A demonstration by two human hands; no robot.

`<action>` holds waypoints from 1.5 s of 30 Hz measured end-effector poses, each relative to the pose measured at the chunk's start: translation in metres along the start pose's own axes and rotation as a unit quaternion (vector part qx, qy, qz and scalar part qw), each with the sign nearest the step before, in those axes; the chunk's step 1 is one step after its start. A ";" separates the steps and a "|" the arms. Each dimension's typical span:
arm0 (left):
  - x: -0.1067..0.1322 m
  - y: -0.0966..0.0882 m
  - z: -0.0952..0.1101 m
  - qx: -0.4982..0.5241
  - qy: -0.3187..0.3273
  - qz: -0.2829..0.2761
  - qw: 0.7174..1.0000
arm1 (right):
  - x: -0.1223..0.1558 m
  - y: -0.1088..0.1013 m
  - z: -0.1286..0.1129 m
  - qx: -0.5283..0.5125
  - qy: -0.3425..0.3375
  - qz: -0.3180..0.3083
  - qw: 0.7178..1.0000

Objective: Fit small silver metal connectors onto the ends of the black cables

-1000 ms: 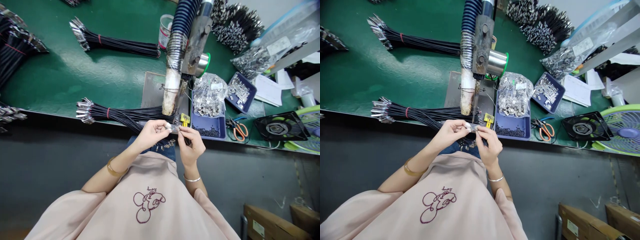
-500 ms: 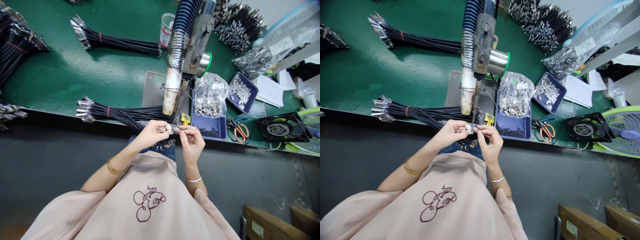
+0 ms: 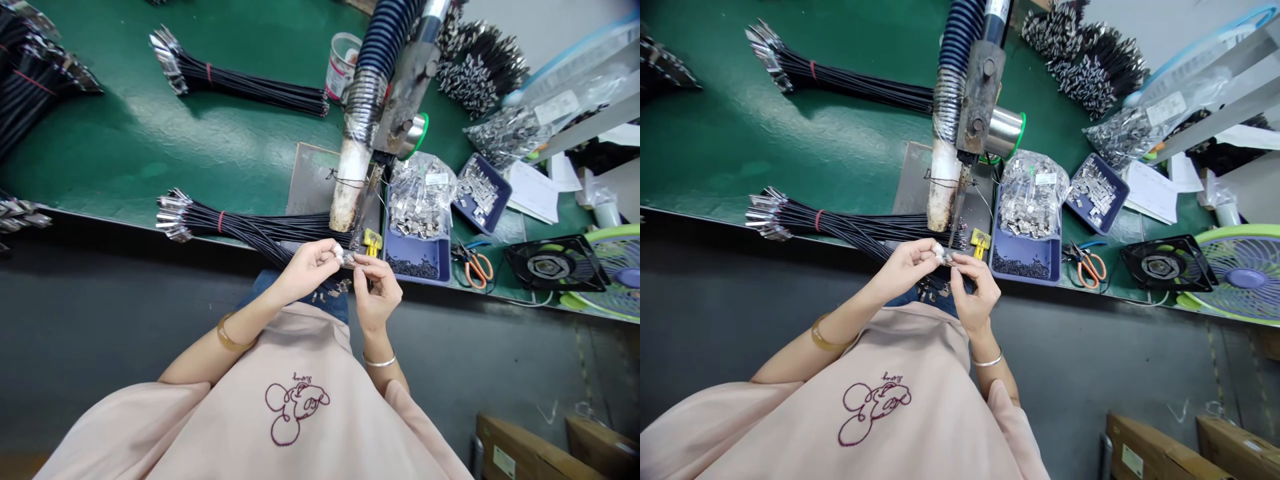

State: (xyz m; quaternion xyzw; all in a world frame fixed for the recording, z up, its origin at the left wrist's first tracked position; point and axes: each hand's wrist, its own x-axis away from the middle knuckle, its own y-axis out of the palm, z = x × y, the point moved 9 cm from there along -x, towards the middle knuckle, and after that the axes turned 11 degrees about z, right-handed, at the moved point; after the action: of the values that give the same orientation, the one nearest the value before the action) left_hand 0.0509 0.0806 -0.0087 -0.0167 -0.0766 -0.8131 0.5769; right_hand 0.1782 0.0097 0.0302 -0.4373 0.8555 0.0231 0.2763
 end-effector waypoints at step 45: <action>-0.005 -0.007 0.014 -0.006 0.020 0.113 0.993 | -0.010 0.012 -0.038 0.125 -0.253 0.003 0.959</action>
State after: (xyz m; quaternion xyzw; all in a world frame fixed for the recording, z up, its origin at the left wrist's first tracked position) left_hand 0.0451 0.0896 0.0036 -0.0124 -0.0574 -0.7434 0.6663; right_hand 0.1563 0.0137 0.0645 -0.3765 0.7548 0.0268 0.5364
